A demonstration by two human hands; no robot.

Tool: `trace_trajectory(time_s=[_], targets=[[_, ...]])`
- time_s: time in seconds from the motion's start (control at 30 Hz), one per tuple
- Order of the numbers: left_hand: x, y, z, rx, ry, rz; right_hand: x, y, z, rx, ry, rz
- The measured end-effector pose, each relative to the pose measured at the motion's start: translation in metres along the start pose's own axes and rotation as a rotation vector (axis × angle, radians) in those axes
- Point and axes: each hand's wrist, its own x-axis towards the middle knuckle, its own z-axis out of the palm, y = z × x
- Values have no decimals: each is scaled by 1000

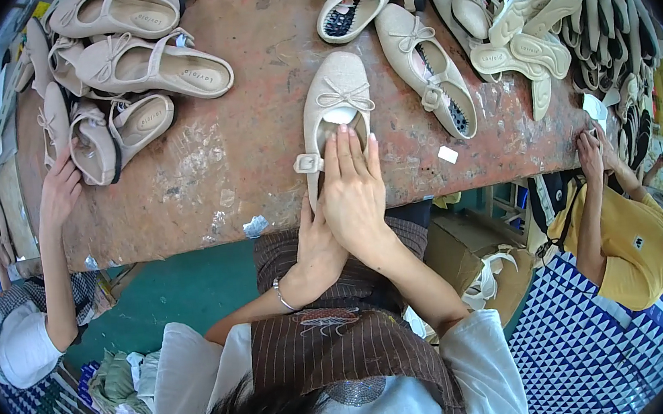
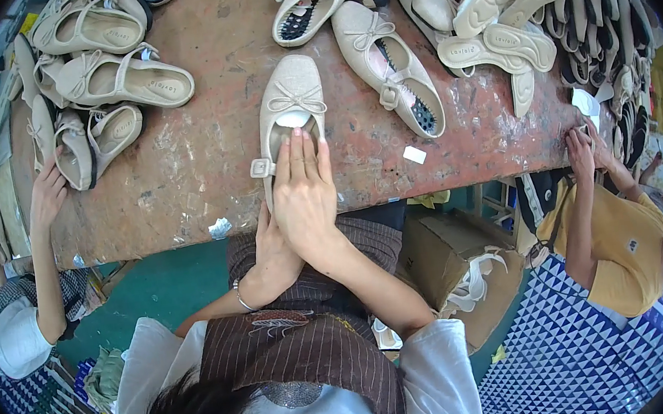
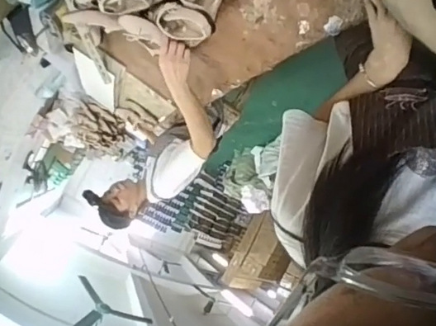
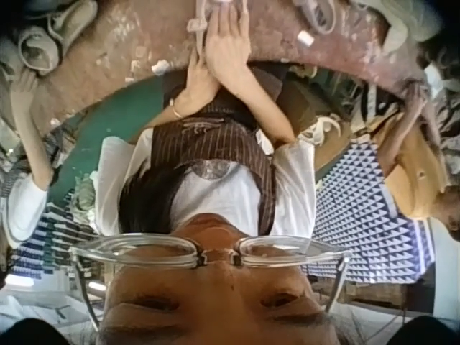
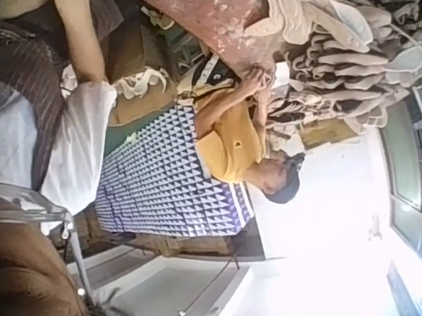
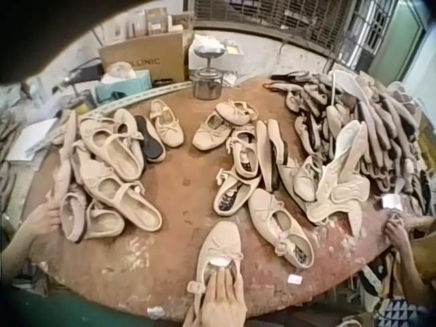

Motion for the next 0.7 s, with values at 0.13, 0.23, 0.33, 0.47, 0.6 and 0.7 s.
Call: trace_trajectory(time_s=[0.13,0.23,0.33,0.47,0.6,0.7], targets=[[4,0,-7,181,-216,-13,45,15,-4,195,-183,155],[-2,-4,2,72,-71,11,7,3,13,-8,-33,37],[2,-1,-5,157,-149,20,33,12,12,94,129,72],[9,-1,-10,99,-197,-35,55,14,13,-35,-67,109],[9,2,-7,123,-145,-32,57,29,26,-164,203,3],[10,-2,-6,115,-165,-45,75,22,24,-138,-186,41]])
